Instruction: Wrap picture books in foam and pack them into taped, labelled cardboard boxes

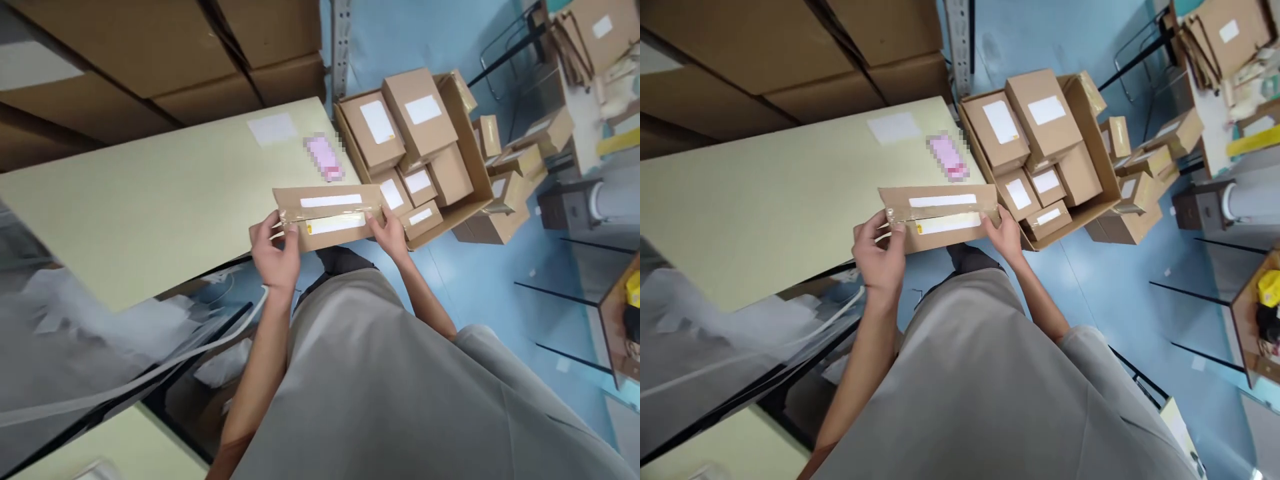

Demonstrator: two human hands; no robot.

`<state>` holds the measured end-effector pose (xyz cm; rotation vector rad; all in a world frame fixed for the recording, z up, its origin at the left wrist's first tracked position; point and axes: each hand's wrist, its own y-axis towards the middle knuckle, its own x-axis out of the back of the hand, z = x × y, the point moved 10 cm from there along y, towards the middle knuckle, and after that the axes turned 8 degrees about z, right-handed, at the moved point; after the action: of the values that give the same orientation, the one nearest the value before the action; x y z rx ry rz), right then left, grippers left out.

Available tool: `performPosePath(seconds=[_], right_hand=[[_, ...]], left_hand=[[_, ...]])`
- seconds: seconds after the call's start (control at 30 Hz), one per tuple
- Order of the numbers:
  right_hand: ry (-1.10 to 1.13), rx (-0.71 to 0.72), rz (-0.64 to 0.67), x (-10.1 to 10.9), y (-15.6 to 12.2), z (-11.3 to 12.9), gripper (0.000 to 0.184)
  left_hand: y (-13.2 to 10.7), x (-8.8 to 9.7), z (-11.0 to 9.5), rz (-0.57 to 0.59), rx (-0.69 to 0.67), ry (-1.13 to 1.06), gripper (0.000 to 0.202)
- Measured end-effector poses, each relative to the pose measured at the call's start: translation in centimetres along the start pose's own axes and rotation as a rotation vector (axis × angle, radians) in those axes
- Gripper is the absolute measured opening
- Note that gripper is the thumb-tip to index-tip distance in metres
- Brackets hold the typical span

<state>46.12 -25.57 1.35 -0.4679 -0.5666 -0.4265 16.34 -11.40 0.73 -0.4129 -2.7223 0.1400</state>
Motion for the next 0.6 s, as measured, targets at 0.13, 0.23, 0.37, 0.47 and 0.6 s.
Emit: performPosePath(seconds=[0.13, 0.23, 0.37, 0.47, 0.6], right_hand=[[0.048, -0.168, -0.174, 8.3, -7.4, -4.8, 0.069], [0.046, -0.26, -0.32, 13.7, -11.6, -7.6, 0.076], [-0.048, -0.359, -0.419, 20.0, -12.8, -10.2, 0.083], [-0.08, -0.374, -0.454, 23.9, -10.3, -12.0, 0.085], [-0.023, -0.284, -0.503, 26.4, -4.2, -15.3, 0.084]], left_hand=[[-3.9, -8.5, -4.2, 0.191, -0.083, -0.075, 0.049], [-6.3, -13.7, -6.5, 0.322, -0.111, -0.08, 0.052], [-7.3, -19.3, -8.7, 0.469, -0.127, 0.028, 0.047], [-6.4, -22.8, -10.3, 0.563, -0.139, 0.081, 0.048], [-4.3, -26.7, -10.2, 0.623, -0.115, 0.092, 0.051]])
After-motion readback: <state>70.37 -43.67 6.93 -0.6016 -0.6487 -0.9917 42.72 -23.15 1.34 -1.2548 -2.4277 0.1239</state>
